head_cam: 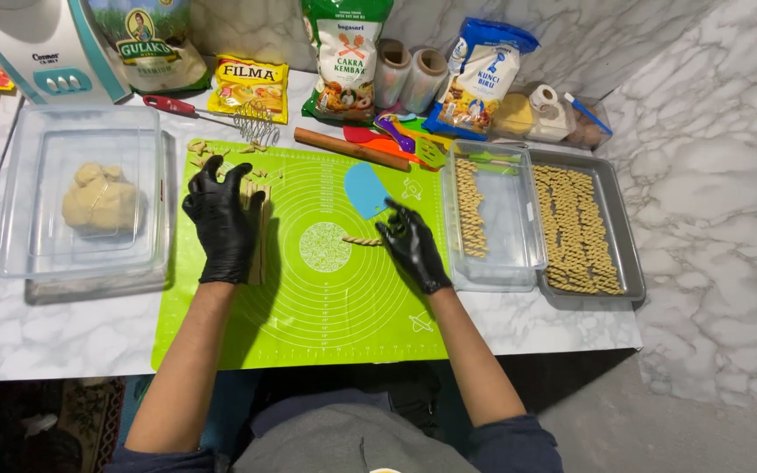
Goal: The person shapes dough into twists on a silicone mat and places them into metal trays.
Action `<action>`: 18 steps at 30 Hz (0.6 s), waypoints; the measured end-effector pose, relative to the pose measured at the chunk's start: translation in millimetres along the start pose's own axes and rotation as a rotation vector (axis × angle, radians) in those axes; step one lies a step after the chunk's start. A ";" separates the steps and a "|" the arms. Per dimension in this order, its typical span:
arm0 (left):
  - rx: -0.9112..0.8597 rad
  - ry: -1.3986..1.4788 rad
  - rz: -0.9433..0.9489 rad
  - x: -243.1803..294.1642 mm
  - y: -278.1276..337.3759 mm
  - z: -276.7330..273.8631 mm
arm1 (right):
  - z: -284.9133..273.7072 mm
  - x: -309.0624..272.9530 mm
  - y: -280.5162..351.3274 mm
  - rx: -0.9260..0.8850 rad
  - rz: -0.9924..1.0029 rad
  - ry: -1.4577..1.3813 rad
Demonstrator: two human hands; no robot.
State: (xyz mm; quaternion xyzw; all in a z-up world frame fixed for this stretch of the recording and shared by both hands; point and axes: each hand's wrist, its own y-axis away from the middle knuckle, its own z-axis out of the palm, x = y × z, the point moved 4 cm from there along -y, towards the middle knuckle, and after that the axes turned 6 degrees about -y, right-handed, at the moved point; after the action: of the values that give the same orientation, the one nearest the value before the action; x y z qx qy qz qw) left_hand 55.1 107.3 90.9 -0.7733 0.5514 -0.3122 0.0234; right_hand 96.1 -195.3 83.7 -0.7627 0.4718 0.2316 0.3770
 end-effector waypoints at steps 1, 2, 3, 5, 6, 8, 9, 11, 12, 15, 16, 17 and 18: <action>0.009 0.001 -0.002 0.4 3.5 12.8 | -4.9 2.3 4.4 0.001 -0.010 0.000; -0.020 -0.047 0.079 3.0 8.9 27.2 | -5.4 6.2 11.2 -0.087 0.014 0.075; -0.050 -0.095 0.160 5.7 14.6 42.5 | -6.0 11.1 18.2 -0.173 0.038 0.150; -0.164 0.006 0.229 10.6 42.6 115.4 | -2.3 22.1 24.5 -0.119 -0.075 0.160; -0.272 0.110 0.303 16.7 53.9 153.3 | -2.9 25.1 25.3 -0.057 -0.193 0.173; -0.339 0.087 0.338 52.7 60.5 115.2 | -5.0 14.7 18.7 -0.059 -0.168 0.128; -0.410 0.065 0.370 70.8 66.4 98.2 | -5.8 10.6 16.8 -0.065 -0.139 0.083; -0.405 0.077 0.363 67.5 71.8 111.3 | -6.0 14.9 18.9 -0.071 -0.098 0.083; -0.389 0.087 0.356 65.9 72.5 117.0 | -6.2 17.3 18.0 -0.074 -0.067 0.081; -0.409 0.209 0.312 58.9 73.6 123.2 | -17.7 7.1 17.1 -0.094 0.144 -0.189; -0.411 0.208 0.314 66.0 71.4 105.7 | -23.2 -6.1 20.5 -0.092 0.147 -0.190; -0.495 0.378 0.178 70.0 69.1 91.1 | -29.2 -17.9 23.7 -0.075 0.183 -0.289; -0.578 0.548 0.041 75.1 66.8 77.3 | -35.3 -29.7 27.2 -0.052 0.220 -0.387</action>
State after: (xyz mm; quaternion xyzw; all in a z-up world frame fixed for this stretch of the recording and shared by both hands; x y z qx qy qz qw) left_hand 53.3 -7.7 37.6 -0.6249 0.6178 -0.3382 -0.3369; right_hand 58.4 -214.6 116.5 -0.6574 0.4650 0.4253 0.4132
